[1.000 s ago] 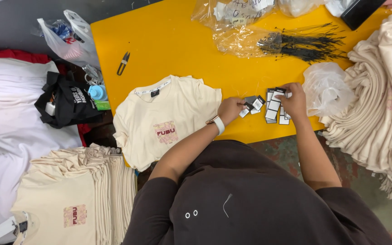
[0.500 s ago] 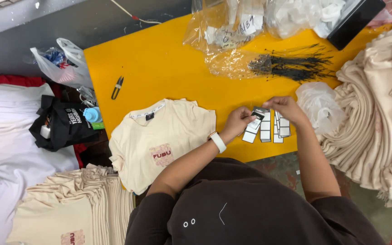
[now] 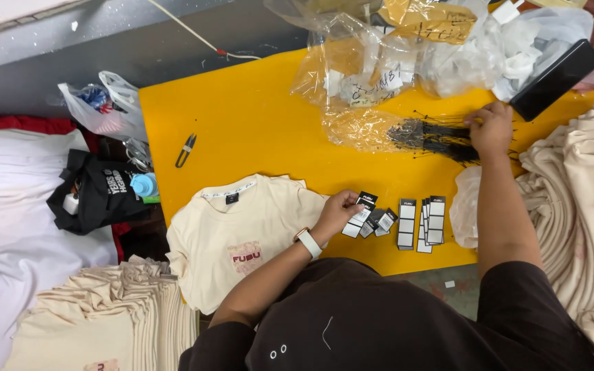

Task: Applying brand or price tags to t-shirts and folding them into organized stacks on a work table.

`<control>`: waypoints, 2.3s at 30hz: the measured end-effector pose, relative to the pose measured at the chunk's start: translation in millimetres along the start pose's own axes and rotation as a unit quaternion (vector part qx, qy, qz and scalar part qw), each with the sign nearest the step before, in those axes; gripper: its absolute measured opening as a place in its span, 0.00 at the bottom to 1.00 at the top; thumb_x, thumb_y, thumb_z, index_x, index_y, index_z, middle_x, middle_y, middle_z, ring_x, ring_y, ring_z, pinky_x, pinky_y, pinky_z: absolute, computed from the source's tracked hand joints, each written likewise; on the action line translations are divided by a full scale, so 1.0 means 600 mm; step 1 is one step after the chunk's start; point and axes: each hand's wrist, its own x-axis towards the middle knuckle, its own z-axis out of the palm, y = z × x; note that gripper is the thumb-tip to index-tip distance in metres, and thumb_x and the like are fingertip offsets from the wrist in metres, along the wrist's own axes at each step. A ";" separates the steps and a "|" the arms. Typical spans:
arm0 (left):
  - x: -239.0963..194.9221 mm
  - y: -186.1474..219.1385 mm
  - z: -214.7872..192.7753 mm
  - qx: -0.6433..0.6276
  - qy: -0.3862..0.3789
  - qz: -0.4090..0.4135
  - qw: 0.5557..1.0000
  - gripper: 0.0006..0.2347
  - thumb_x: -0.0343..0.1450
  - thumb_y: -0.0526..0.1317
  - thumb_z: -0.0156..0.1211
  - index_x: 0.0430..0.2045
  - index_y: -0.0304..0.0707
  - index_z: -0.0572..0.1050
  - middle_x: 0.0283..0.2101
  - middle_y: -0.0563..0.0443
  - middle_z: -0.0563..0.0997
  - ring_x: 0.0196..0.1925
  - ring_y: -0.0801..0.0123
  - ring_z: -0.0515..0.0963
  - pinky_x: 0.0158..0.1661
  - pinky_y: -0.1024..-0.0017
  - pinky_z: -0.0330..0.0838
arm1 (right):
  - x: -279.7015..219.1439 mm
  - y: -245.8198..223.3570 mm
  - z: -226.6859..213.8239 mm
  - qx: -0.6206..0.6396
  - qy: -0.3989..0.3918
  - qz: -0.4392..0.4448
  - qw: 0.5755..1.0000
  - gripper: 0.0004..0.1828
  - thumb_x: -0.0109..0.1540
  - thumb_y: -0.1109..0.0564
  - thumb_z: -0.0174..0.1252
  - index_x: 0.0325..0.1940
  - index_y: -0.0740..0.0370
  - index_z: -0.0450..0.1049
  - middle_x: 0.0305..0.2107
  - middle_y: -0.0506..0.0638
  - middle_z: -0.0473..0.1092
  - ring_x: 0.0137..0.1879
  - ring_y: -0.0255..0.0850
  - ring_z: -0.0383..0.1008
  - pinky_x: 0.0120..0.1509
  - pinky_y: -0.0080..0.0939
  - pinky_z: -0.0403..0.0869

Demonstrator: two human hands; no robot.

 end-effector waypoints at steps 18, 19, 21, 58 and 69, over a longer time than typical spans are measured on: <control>-0.040 -0.021 0.006 -0.023 -0.013 0.003 1.000 0.06 0.72 0.37 0.64 0.38 0.40 0.75 0.35 0.56 0.77 0.39 0.72 0.75 0.43 0.74 0.70 | 0.008 -0.046 -0.029 0.112 0.042 0.095 0.988 0.07 0.66 0.53 0.76 0.38 0.55 0.85 0.39 0.51 0.73 0.51 0.54 0.64 0.53 0.52 0.68; -0.044 -0.022 0.004 -0.016 -0.010 -0.002 1.000 0.07 0.72 0.38 0.65 0.39 0.39 0.75 0.37 0.55 0.78 0.41 0.71 0.76 0.44 0.73 0.71 | 0.009 -0.046 -0.046 0.130 0.067 0.080 0.986 0.04 0.66 0.57 0.76 0.39 0.54 0.85 0.39 0.50 0.75 0.51 0.52 0.68 0.53 0.54 0.68; -0.053 -0.012 0.003 -0.010 -0.006 -0.005 1.000 0.08 0.71 0.39 0.65 0.40 0.39 0.76 0.39 0.53 0.79 0.43 0.70 0.77 0.45 0.73 0.72 | 0.010 -0.048 -0.080 0.146 0.094 0.065 0.983 0.05 0.66 0.61 0.76 0.40 0.53 0.86 0.40 0.49 0.78 0.51 0.51 0.72 0.53 0.55 0.69; -0.115 0.206 0.012 0.378 0.047 0.418 0.825 0.09 0.69 0.26 0.57 0.38 0.38 0.77 0.68 0.40 0.66 0.54 0.45 0.73 0.42 0.53 0.73 | -0.091 -0.375 -0.431 0.156 -0.077 -0.126 0.977 0.15 0.64 0.75 0.55 0.46 0.65 0.84 0.41 0.55 0.79 0.48 0.47 0.77 0.53 0.43 0.77; -0.251 0.087 -0.103 0.236 0.062 0.248 0.938 0.04 0.72 0.32 0.56 0.33 0.41 0.78 0.31 0.52 0.78 0.39 0.56 0.79 0.40 0.62 0.71 | -0.218 -0.543 -0.306 0.543 -0.149 0.065 0.824 0.09 0.62 0.68 0.69 0.45 0.64 0.80 0.40 0.56 0.77 0.48 0.39 0.78 0.56 0.38 0.77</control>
